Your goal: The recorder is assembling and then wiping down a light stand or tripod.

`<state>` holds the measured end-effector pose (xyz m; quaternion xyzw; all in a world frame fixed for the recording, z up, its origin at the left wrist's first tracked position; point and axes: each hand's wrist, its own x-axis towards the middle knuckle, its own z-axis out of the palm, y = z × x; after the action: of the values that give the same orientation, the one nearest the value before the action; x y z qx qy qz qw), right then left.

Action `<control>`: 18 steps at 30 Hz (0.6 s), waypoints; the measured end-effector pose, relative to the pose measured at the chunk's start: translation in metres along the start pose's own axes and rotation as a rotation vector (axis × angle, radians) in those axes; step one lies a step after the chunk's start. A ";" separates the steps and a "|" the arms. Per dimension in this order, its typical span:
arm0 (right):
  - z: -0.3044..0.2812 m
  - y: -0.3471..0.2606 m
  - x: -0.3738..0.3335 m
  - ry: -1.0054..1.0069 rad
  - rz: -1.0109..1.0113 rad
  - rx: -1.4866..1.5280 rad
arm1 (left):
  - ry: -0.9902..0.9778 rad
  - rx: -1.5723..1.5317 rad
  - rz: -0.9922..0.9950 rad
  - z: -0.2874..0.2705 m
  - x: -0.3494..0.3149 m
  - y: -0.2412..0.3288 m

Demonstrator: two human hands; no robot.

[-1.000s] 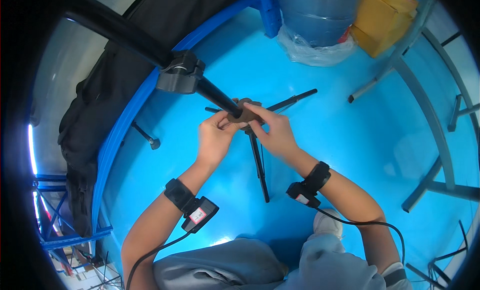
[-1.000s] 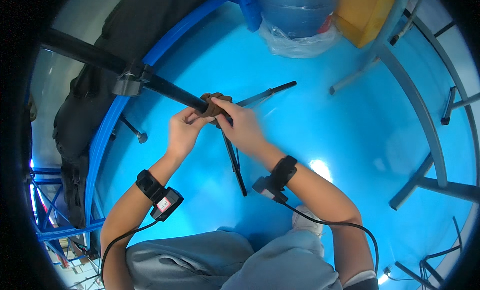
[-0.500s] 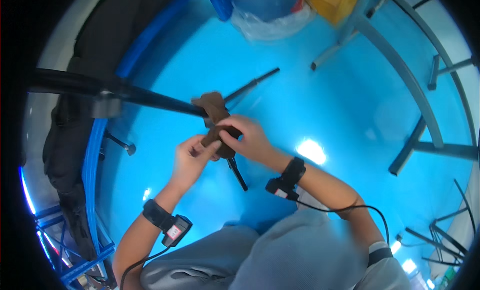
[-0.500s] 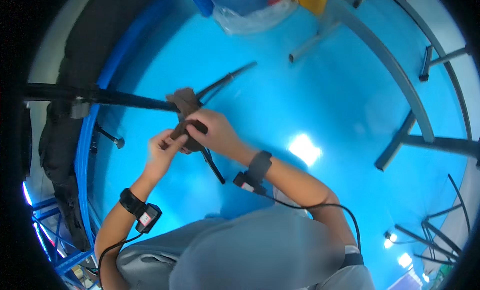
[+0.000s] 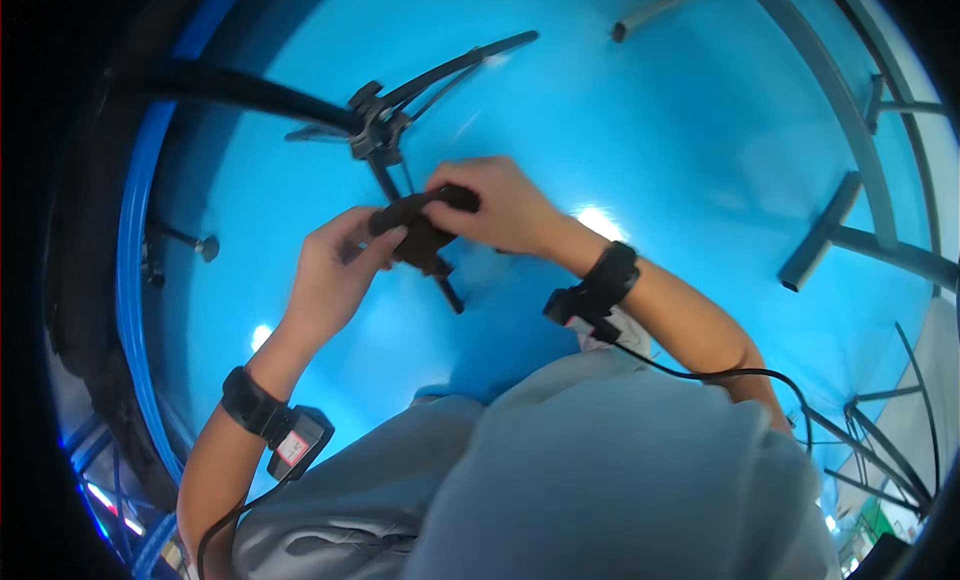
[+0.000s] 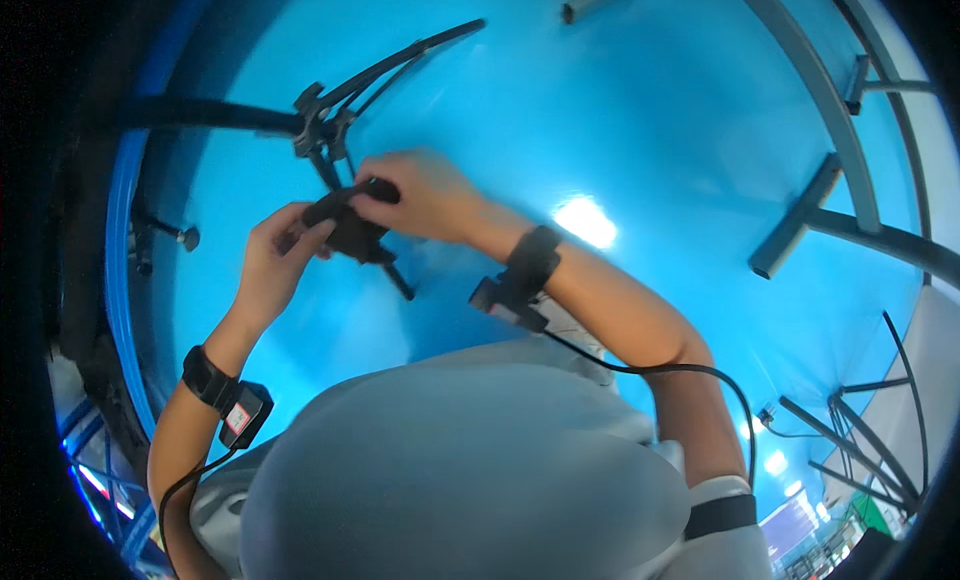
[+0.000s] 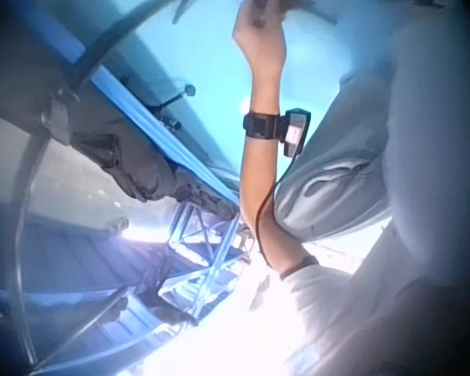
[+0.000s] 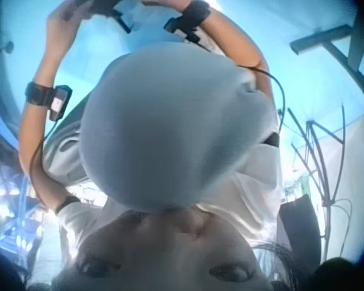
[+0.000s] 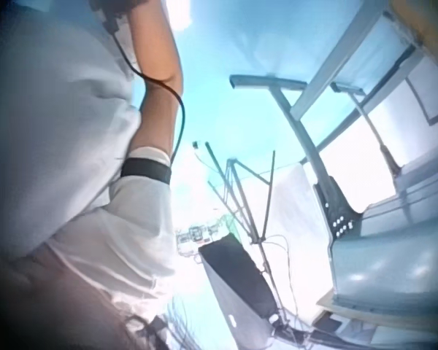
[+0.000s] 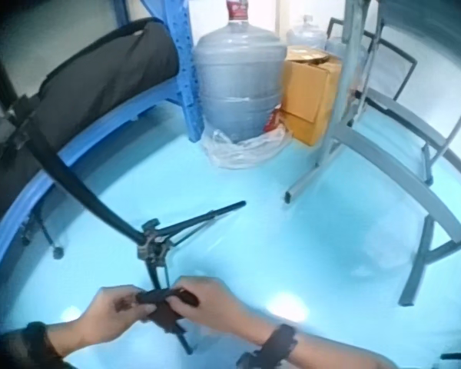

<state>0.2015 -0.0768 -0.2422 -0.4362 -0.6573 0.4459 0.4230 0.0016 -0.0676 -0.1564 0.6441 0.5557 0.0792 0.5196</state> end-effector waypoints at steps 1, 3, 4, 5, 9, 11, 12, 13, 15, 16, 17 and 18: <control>-0.004 -0.001 0.002 -0.017 0.010 -0.064 | 0.003 -0.041 0.045 0.000 0.002 0.001; -0.004 -0.005 0.004 -0.066 0.046 -0.052 | 0.019 -0.071 0.084 0.000 0.000 -0.001; -0.002 -0.004 0.006 -0.046 -0.046 -0.056 | 0.034 -0.113 0.090 -0.001 -0.002 -0.001; -0.001 -0.004 0.007 -0.024 -0.138 -0.058 | 0.049 -0.155 0.097 -0.002 -0.003 -0.003; 0.004 -0.007 0.010 -0.020 -0.292 -0.096 | 0.024 -0.288 0.170 0.001 0.002 0.001; 0.007 -0.015 0.009 -0.014 -0.177 0.019 | 0.009 -0.346 0.245 0.006 0.002 0.014; 0.004 -0.022 0.010 -0.116 -0.035 0.086 | 0.037 -0.356 0.249 0.004 0.003 0.016; 0.000 -0.022 0.007 -0.116 -0.055 0.096 | 0.052 -0.339 0.252 0.003 0.006 0.018; -0.001 -0.018 0.003 0.023 0.031 0.157 | 0.019 -0.064 0.320 -0.005 0.009 0.021; -0.009 -0.016 0.000 0.021 0.008 0.157 | 0.028 -0.115 0.255 -0.002 0.009 0.033; -0.013 -0.011 -0.001 0.113 0.011 0.100 | 0.052 -0.096 0.261 -0.009 0.011 0.032; -0.018 -0.003 0.001 0.206 0.016 0.046 | 0.097 0.002 0.254 -0.015 0.014 0.026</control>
<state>0.2174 -0.0727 -0.2345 -0.4751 -0.5966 0.4168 0.4946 0.0130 -0.0438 -0.1371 0.7051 0.4945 0.1748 0.4772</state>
